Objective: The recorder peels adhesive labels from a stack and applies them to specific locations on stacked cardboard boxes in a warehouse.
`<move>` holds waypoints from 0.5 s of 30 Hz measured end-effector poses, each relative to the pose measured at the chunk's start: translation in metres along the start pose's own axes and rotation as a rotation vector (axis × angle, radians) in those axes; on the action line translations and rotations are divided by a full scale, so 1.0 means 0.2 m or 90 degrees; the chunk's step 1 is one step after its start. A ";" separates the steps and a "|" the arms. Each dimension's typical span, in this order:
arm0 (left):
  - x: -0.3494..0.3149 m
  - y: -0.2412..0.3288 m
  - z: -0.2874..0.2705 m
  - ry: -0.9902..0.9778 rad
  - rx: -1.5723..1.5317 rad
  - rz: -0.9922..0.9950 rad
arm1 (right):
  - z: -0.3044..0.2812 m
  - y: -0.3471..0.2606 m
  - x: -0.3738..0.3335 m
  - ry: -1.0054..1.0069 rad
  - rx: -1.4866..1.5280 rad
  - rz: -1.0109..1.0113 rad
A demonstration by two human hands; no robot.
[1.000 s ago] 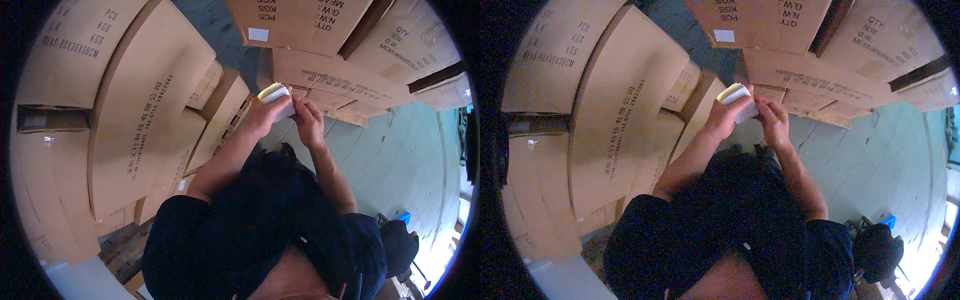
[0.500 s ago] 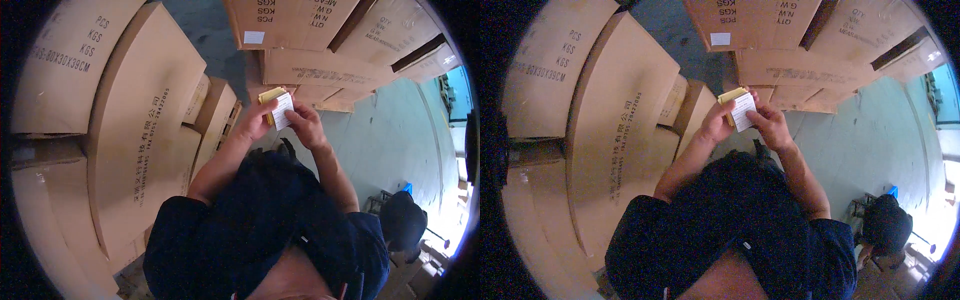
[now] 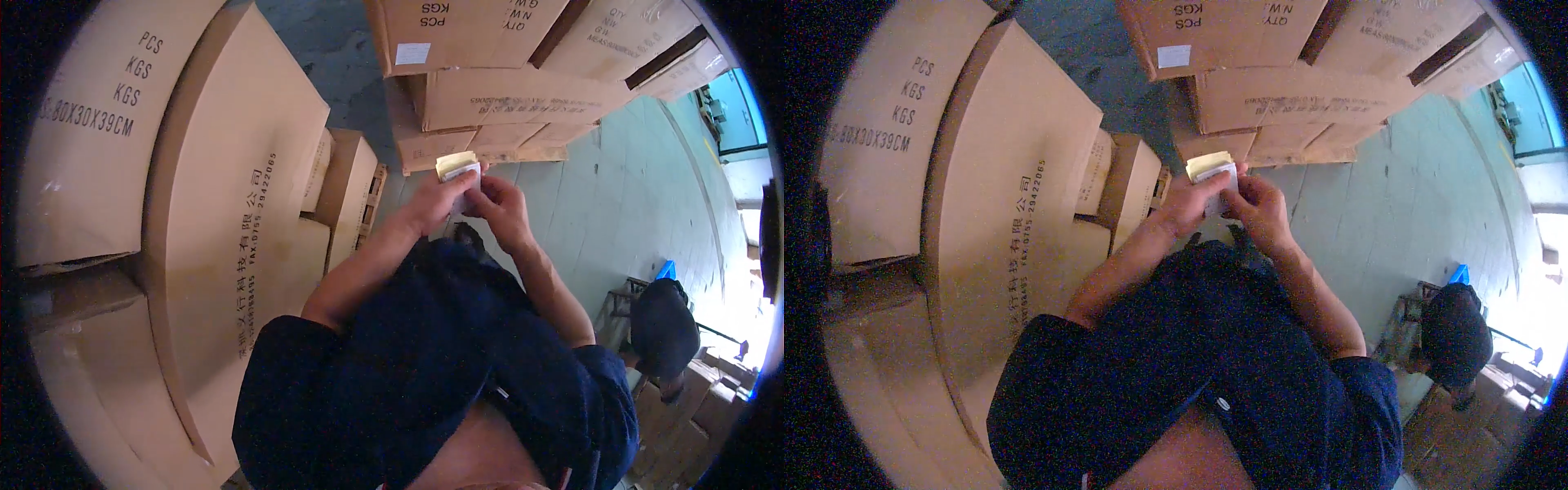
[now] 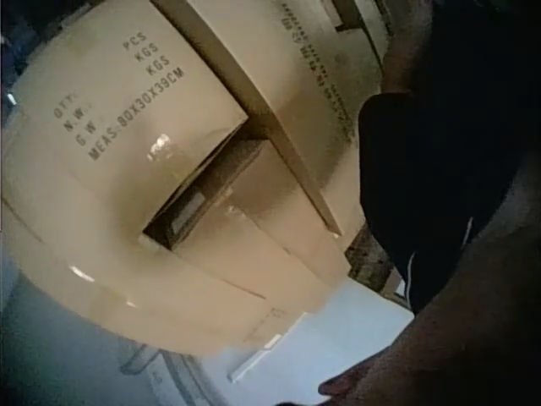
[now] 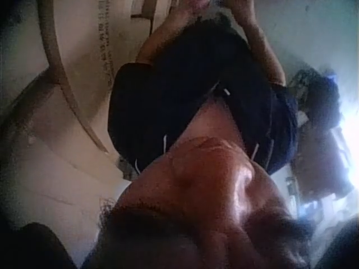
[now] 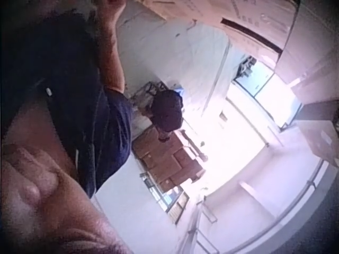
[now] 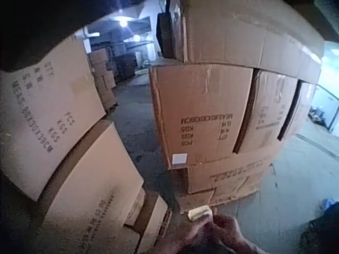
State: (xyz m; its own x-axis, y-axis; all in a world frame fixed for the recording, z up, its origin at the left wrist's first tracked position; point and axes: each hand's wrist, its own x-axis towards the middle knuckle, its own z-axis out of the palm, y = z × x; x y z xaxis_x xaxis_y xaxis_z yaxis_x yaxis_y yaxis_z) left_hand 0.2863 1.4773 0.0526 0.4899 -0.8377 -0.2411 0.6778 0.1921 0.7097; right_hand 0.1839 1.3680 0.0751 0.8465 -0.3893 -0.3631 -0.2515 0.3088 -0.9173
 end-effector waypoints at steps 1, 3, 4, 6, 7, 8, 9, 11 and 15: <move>-0.02 -0.01 -0.02 -0.006 0.012 -0.012 | -0.01 -0.03 -0.03 -0.020 -0.079 0.041; -0.06 0.00 -0.04 -0.011 0.021 -0.025 | -0.06 -0.10 -0.06 -0.041 -0.158 0.085; -0.09 0.03 -0.04 -0.017 -0.020 -0.103 | -0.09 -0.12 -0.07 0.036 -0.295 -0.029; -0.12 0.05 -0.02 -0.029 -0.063 -0.188 | -0.12 -0.17 -0.06 0.087 -0.402 -0.204; -0.13 0.05 -0.01 -0.060 -0.019 -0.223 | -0.10 -0.19 -0.05 0.092 -0.402 -0.201; -0.14 0.04 -0.01 -0.091 0.026 -0.256 | -0.06 -0.22 -0.05 0.027 -0.466 -0.310; -0.13 0.02 -0.01 -0.092 0.024 -0.258 | -0.02 -0.24 -0.03 -0.043 -0.529 -0.420; -0.13 -0.03 -0.03 -0.151 0.079 -0.247 | 0.00 -0.24 -0.02 -0.121 -0.538 -0.428; -0.15 -0.05 -0.02 -0.100 0.044 -0.230 | -0.01 -0.25 -0.04 -0.291 -0.582 -0.298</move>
State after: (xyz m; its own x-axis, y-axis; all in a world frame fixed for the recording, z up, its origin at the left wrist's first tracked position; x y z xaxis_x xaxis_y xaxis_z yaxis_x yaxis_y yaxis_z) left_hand 0.2677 1.5019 0.0502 0.1330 -0.9139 -0.3834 0.7498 -0.1602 0.6420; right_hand 0.1891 1.3534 0.1225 0.9932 0.1122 -0.0301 0.0449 -0.6095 -0.7915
